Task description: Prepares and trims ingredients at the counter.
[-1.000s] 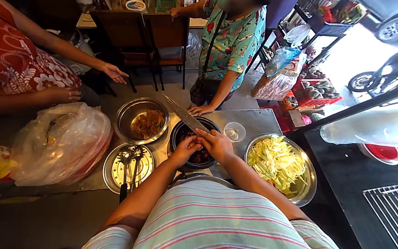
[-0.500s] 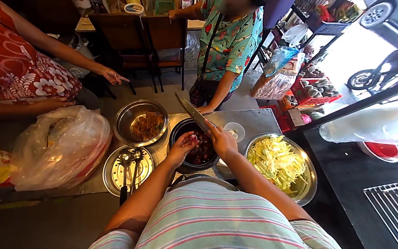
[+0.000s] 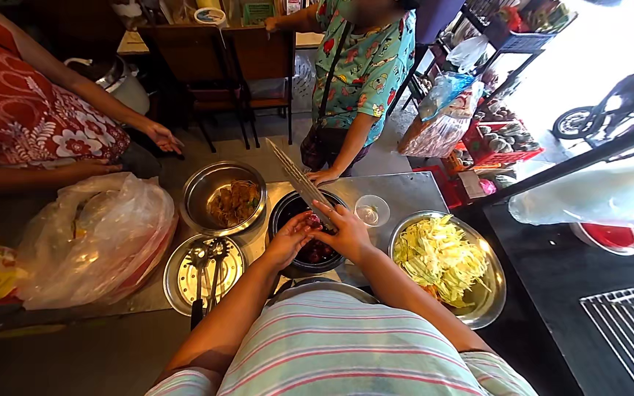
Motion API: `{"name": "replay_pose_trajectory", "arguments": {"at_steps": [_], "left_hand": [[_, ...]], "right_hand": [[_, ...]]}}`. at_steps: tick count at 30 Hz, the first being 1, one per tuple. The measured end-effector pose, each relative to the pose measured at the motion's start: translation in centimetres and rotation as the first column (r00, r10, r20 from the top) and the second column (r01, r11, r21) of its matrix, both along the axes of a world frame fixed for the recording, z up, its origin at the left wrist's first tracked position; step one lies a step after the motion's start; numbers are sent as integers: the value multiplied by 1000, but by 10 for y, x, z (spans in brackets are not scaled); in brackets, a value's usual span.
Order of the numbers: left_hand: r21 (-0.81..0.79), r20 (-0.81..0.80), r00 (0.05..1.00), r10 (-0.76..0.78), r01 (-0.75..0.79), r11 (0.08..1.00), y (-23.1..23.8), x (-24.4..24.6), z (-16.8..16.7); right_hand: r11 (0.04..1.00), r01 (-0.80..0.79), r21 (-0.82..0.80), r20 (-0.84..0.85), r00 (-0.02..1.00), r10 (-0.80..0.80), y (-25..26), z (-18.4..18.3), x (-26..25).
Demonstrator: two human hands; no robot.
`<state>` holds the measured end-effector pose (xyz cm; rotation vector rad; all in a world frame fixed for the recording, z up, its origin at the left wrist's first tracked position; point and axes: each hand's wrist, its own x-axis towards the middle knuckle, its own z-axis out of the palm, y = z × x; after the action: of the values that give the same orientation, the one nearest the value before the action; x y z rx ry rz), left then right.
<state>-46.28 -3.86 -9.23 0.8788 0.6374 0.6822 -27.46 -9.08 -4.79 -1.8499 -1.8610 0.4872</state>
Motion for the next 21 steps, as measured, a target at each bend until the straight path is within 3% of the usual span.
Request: {"name": "replay_pose_trajectory", "arguments": {"at_steps": [7,14,21], "left_hand": [[26,7,998,-60,60,998,-1,-3,1],[52,128,987,-98,92,994,-2,-7,-12],[55,110,993,-37,31,998,-6,-8,-12]], "right_hand": [[1000,-15,27,-134,991,19,4,-6,1],[992,-105,-63,-509,859,58,6,-19,-3],[993,-114,-33,-400,912,91,0,-20,-9]]}}
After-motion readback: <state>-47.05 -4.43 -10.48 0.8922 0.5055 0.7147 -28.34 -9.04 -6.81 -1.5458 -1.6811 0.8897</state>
